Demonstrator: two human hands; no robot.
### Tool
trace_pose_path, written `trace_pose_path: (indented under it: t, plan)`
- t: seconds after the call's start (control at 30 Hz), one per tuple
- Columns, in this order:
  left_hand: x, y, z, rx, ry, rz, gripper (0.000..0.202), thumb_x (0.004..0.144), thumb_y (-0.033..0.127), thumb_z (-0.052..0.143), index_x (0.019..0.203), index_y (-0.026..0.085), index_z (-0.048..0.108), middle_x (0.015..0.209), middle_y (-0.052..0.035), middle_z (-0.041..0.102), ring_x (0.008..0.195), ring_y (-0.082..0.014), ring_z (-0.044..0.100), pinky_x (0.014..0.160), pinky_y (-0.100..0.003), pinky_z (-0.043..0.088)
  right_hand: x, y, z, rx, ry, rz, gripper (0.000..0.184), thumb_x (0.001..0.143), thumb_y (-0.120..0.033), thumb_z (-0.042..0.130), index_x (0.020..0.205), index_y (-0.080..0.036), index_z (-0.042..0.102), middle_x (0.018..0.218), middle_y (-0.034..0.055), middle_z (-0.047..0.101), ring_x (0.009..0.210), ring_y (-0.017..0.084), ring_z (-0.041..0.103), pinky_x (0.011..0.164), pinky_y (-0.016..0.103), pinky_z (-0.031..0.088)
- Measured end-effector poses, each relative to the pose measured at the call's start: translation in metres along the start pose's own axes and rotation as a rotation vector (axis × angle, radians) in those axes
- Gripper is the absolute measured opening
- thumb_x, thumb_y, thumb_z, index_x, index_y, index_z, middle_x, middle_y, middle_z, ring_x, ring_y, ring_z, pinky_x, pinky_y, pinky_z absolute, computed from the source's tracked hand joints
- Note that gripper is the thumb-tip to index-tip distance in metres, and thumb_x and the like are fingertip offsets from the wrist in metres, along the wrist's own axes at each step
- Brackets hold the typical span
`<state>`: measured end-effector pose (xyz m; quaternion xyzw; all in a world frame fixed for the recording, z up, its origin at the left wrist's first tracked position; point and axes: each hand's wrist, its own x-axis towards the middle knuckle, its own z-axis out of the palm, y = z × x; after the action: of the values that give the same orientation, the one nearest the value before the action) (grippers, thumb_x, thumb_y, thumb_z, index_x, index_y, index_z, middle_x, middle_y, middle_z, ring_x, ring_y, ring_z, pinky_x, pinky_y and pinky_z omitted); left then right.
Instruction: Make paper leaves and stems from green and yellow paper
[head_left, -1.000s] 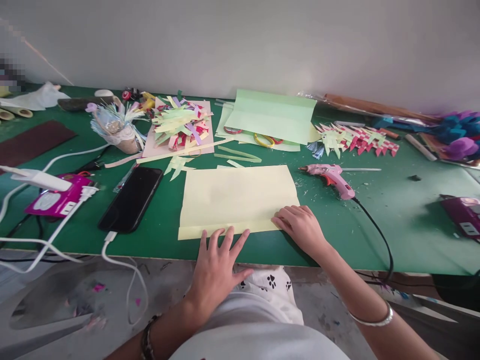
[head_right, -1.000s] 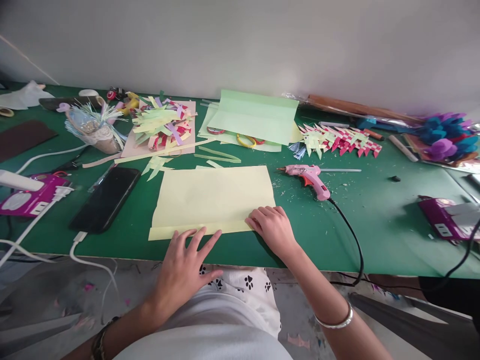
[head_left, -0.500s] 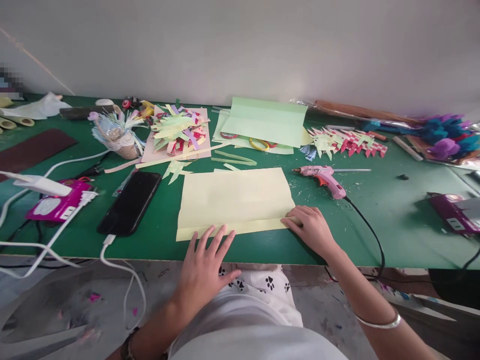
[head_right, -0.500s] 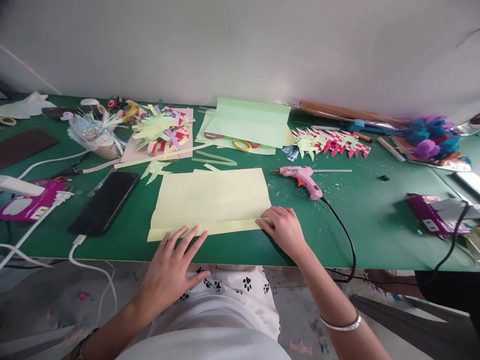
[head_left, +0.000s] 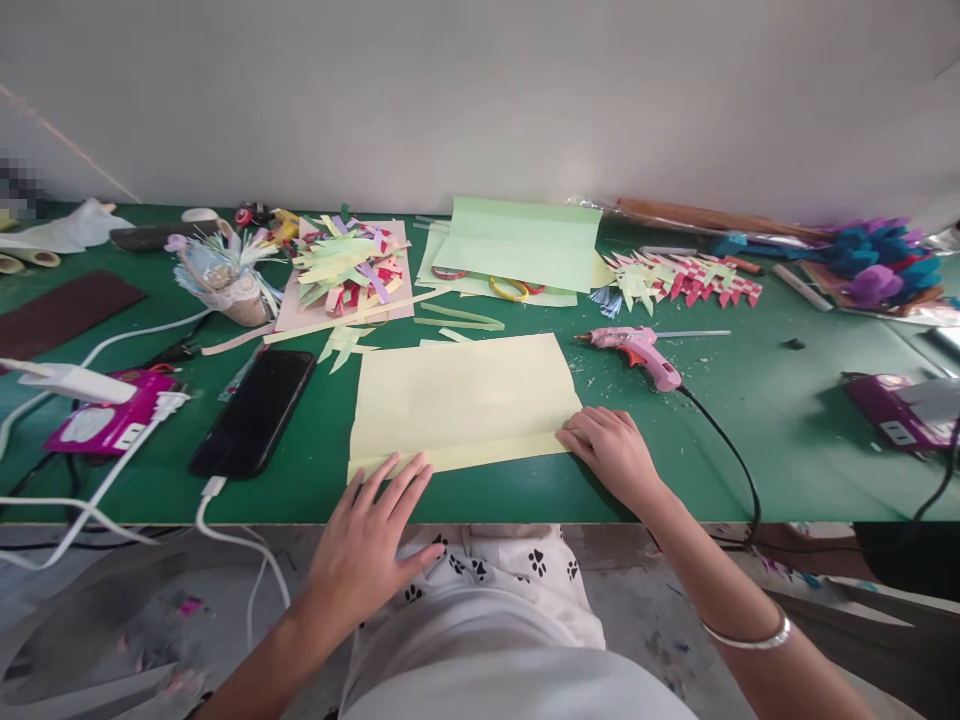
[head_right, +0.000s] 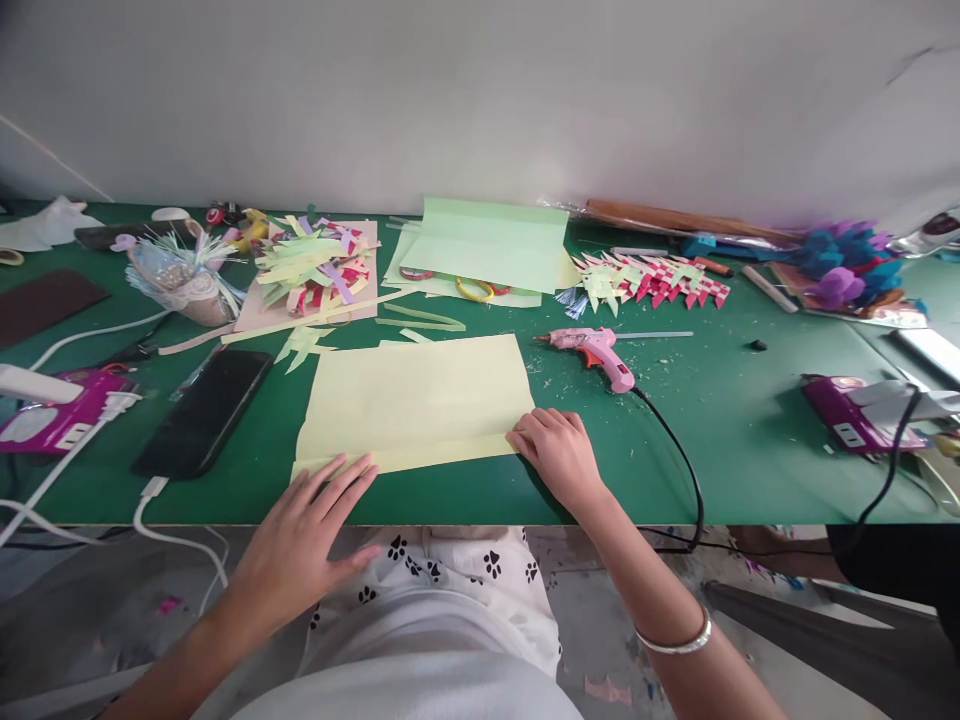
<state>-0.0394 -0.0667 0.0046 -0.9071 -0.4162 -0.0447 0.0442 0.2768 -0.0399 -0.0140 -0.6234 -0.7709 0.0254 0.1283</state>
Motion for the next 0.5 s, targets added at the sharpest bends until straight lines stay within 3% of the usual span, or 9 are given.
trace_pose_path:
  t: [0.1, 0.17, 0.33, 0.5]
  plan:
    - [0.02, 0.006, -0.001, -0.003, 0.034, -0.047, 0.058, 0.084, 0.059, 0.034, 0.115, 0.015, 0.055, 0.117, -0.0122, 0.058, 0.106, -0.0286, 0.05, 0.095, -0.046, 0.033, 0.002, -0.001, -0.002, 0.019, -0.037, 0.014, 0.022, 0.087, -0.026, 0.043, 0.068, -0.019, 0.053, 0.07, 0.0006, 0.061, 0.07, 0.015, 0.055, 0.068, 0.028, 0.029]
    - [0.042, 0.016, 0.002, -0.016, 0.049, -0.02, 0.06, 0.085, 0.059, 0.03, 0.115, 0.014, 0.055, 0.119, -0.0135, 0.056, 0.107, -0.0277, 0.05, 0.095, -0.045, 0.033, 0.003, -0.001, -0.003, 0.037, -0.056, 0.016, 0.022, 0.087, -0.026, 0.044, 0.068, -0.019, 0.052, 0.071, 0.0, 0.062, 0.071, 0.014, 0.055, 0.068, 0.027, 0.028]
    - [0.088, 0.042, 0.016, -0.21, -0.089, 0.347, 0.066, 0.085, 0.063, 0.024, 0.138, 0.025, 0.026, 0.146, -0.0014, 0.026, 0.133, -0.0221, 0.023, 0.107, -0.044, 0.018, 0.003, -0.001, -0.003, 0.037, -0.074, 0.022, 0.021, 0.087, -0.028, 0.045, 0.071, -0.019, 0.054, 0.074, -0.0001, 0.062, 0.074, 0.014, 0.056, 0.069, 0.027, 0.028]
    - [0.091, 0.038, 0.018, -0.307, -0.192, 0.383, 0.075, 0.082, 0.068, 0.02, 0.142, 0.025, 0.009, 0.149, -0.0001, 0.016, 0.136, -0.0188, 0.014, 0.11, -0.044, 0.008, 0.002, 0.0, -0.001, 0.041, -0.069, 0.029, 0.021, 0.088, -0.029, 0.044, 0.072, -0.019, 0.053, 0.074, 0.0, 0.061, 0.074, 0.014, 0.055, 0.069, 0.028, 0.029]
